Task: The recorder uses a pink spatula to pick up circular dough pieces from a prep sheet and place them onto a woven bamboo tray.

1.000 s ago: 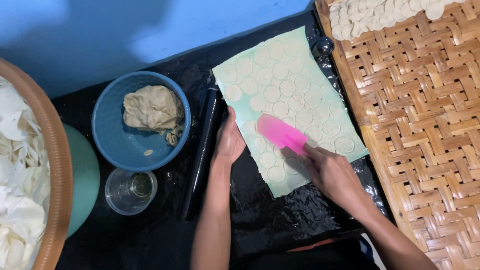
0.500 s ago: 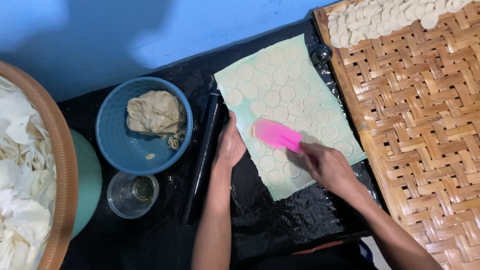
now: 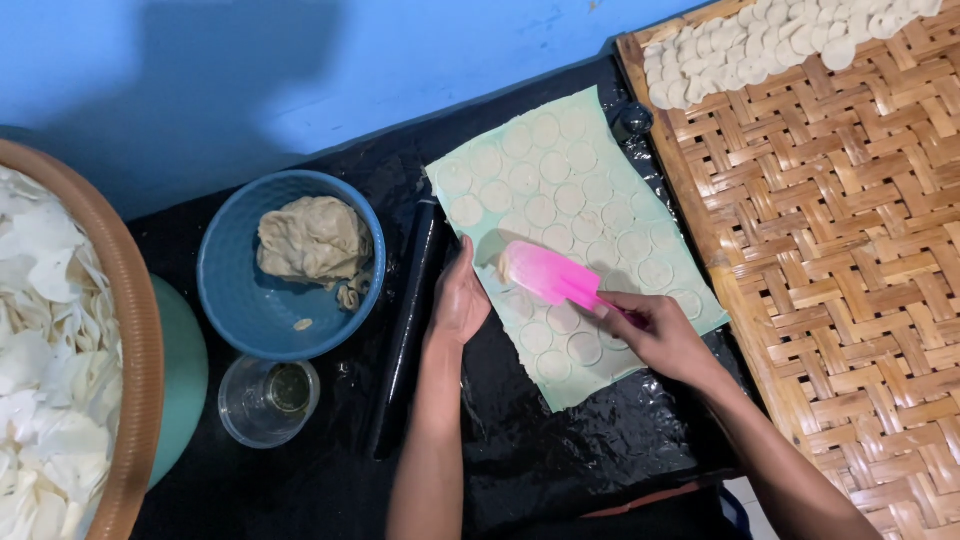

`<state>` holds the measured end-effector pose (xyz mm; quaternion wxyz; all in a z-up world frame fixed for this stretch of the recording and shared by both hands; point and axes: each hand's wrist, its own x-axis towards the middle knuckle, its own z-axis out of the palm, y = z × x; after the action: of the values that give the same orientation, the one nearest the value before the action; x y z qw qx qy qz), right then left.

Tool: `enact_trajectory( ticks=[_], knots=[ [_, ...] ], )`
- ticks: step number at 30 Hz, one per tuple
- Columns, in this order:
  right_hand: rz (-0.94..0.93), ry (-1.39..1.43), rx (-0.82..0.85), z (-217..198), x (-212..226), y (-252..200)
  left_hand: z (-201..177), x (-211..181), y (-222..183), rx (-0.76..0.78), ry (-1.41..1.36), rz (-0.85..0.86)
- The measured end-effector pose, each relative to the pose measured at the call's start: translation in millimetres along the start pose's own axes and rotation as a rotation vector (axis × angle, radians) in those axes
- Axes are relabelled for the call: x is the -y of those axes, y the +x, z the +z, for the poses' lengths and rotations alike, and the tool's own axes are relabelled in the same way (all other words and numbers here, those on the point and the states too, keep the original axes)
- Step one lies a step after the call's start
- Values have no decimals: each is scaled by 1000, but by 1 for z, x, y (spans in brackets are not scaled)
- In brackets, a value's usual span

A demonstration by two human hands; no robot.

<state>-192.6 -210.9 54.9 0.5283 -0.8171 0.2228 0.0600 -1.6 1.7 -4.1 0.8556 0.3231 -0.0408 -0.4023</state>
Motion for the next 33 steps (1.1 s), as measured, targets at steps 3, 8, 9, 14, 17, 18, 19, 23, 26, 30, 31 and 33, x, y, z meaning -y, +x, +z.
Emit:
enact_trajectory(
  ticks=[3,8,9,14,17,18,19,23,26,30,31,33],
  knots=[
    [-5,65,-47,-8,0,-3,-6,4,3,52,-16,-35],
    [-26,61,-288,-58,-37,5,8,-2,0,41,17,-48],
    [-39,70,-376,-70,-42,7,14,-6,-3,13,39,-52],
    [-58,-219,-664,-124,-51,37,12,-2,-4,-52,76,-37],
    [16,-281,-675,-139,-48,60,20,-6,-6,-76,100,-25],
    [112,-276,-634,-141,-44,67,23,-7,-7,-82,103,-24],
    [109,-273,-637,-142,-45,72,24,-8,-7,-80,107,-22],
    [116,-221,-553,-142,-31,84,24,-6,-7,-102,96,-28],
    [150,-273,-548,-143,-32,92,27,-8,-8,-93,93,-23],
    [310,-344,-528,-140,6,76,19,-4,-6,-129,103,11],
    [311,-344,-529,-139,6,74,20,-4,-5,-128,103,10],
    [185,-544,-610,-137,6,72,22,-3,-4,-209,61,16]
  ],
)
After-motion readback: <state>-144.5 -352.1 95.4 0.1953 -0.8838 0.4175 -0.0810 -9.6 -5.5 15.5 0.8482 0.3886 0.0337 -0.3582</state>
